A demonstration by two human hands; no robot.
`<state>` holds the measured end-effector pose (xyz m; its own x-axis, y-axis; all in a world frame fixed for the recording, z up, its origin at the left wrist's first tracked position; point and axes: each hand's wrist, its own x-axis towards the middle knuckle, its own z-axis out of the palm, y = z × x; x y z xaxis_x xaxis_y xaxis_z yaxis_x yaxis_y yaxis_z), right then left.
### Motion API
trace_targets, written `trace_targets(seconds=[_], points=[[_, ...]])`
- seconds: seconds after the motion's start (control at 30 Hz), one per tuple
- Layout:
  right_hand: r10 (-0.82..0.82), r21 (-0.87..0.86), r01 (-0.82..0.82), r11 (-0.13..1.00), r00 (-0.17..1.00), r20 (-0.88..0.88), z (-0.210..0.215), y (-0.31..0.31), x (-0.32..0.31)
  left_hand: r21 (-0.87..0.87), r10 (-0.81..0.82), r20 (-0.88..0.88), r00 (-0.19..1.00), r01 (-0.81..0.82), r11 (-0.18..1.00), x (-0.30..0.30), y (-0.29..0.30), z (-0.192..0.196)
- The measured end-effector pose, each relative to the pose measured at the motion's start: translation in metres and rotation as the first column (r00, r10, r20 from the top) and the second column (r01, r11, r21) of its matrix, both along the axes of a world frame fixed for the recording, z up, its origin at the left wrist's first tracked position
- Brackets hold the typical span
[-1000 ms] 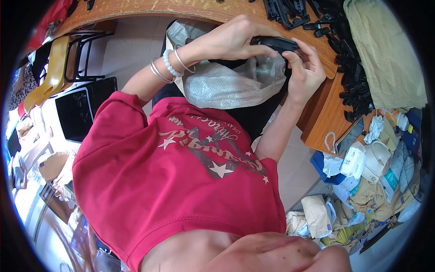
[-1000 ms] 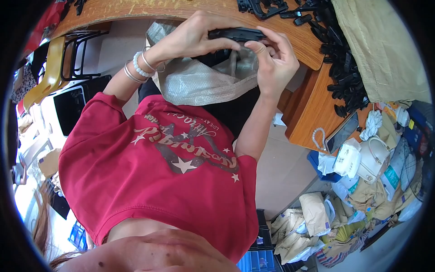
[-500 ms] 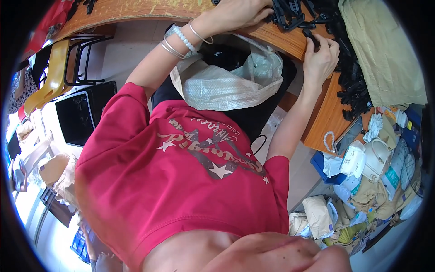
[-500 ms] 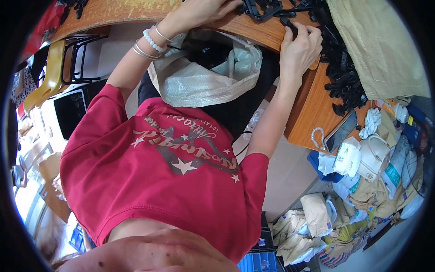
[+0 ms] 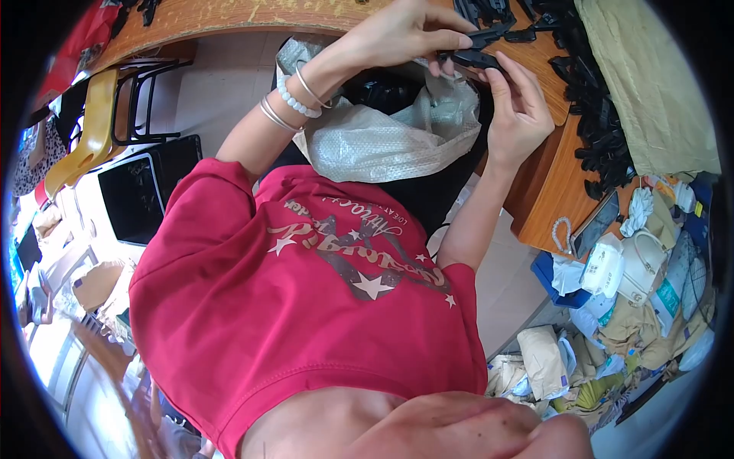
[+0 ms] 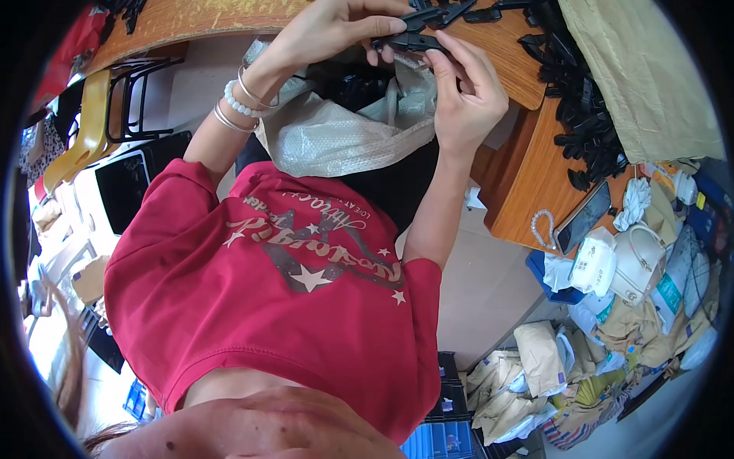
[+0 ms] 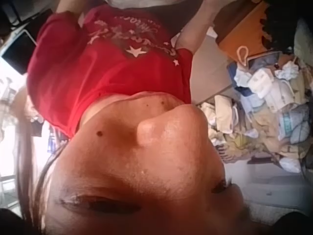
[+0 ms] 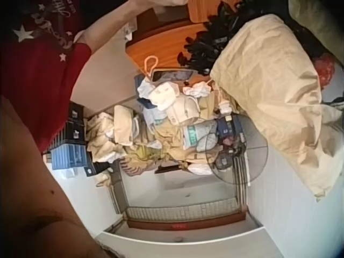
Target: Sorting and inspecting small black plastic components from a bag at a workstation.
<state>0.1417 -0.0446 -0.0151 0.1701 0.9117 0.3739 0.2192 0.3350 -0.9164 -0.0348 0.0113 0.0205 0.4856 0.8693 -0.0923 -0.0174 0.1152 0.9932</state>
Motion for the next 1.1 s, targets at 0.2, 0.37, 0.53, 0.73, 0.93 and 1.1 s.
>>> trace_targets(seconds=[0.2,0.37,0.53,0.73,0.93,1.1], points=[[-0.144,0.089,0.143,0.986,0.990,0.004,-0.002,-0.009,-0.018,0.474,0.090,-0.336,0.938,0.086,0.876,0.010,-0.018,-0.019],[-0.139,0.015,0.140,0.990,0.987,-0.085,0.000,-0.009,-0.019,0.623,0.193,-0.204,0.960,-0.025,0.782,0.010,-0.021,-0.033],[0.138,-0.088,-0.137,0.987,0.990,-0.004,-0.001,0.002,0.004,0.775,0.154,-0.249,0.956,0.101,0.624,0.004,-0.010,-0.041],[0.069,-0.111,-0.062,0.992,0.996,0.056,-0.009,0.006,0.009,0.724,0.129,-0.312,0.941,0.147,0.674,0.006,-0.010,-0.044],[-0.128,0.143,0.084,0.986,0.935,0.331,-0.024,0.044,0.035,0.230,0.152,0.197,0.969,-0.196,0.953,0.018,0.017,-0.021],[-0.348,0.319,0.146,0.937,0.504,0.791,-0.021,0.061,0.046,0.217,0.225,-0.359,0.906,-0.154,0.964,0.021,0.052,-0.023]])
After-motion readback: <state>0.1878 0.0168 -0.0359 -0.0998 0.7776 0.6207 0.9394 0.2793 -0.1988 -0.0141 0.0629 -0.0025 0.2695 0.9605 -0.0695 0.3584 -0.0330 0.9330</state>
